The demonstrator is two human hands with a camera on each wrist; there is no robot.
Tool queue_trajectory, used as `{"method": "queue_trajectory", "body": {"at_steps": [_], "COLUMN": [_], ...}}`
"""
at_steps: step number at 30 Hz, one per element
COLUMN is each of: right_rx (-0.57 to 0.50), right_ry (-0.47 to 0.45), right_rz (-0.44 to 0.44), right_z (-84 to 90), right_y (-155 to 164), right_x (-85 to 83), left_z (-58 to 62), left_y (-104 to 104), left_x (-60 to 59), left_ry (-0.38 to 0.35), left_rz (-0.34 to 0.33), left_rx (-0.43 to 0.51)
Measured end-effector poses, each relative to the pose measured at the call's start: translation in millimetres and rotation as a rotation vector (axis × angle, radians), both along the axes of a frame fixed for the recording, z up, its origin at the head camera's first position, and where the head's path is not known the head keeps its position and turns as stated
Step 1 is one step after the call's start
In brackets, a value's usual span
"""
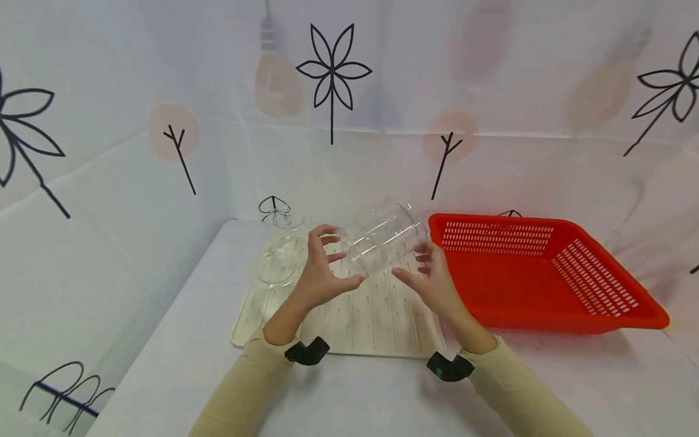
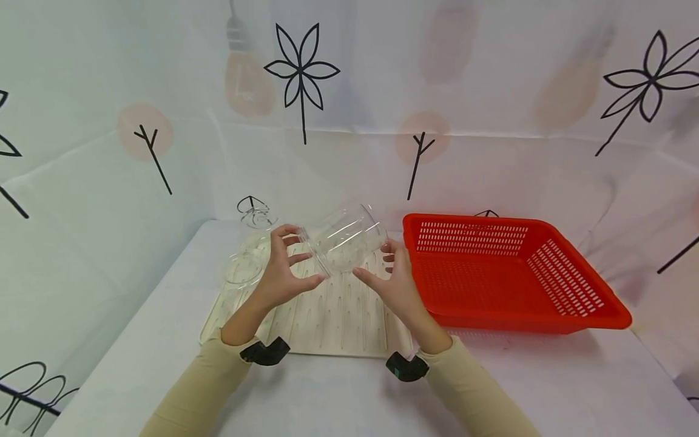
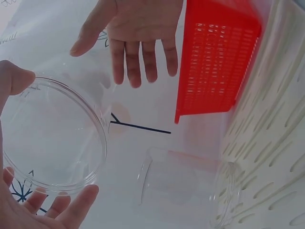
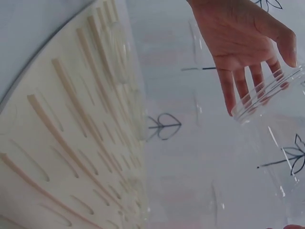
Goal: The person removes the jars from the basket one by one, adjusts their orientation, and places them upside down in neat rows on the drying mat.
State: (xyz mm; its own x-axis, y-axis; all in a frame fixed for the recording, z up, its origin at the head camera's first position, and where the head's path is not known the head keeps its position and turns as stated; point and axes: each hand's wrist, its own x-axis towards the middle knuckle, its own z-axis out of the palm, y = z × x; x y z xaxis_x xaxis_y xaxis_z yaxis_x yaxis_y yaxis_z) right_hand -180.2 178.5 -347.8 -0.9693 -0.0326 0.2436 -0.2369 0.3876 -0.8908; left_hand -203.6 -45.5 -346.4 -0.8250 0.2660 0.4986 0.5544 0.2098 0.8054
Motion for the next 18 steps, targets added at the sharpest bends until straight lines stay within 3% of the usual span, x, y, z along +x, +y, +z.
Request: {"method": "queue_trajectory", "body": {"at_steps": [11, 18], "right_rx": [-0.004, -0.115], "right_ry": [0.055, 0.109], "right_rz": [0.098, 0.133], "right_z": [3.4, 11.8], "right_y": [-1, -3], "right_x": [-3.1, -7.4], "left_z": [0.4, 0.3], "left_y": [1, 0], "left_x": [0.6, -0.3], "left_ry": [0.002, -0.001], "left_rz": [-0.044, -0.041], "left_rx": [0.045, 0.019]}}
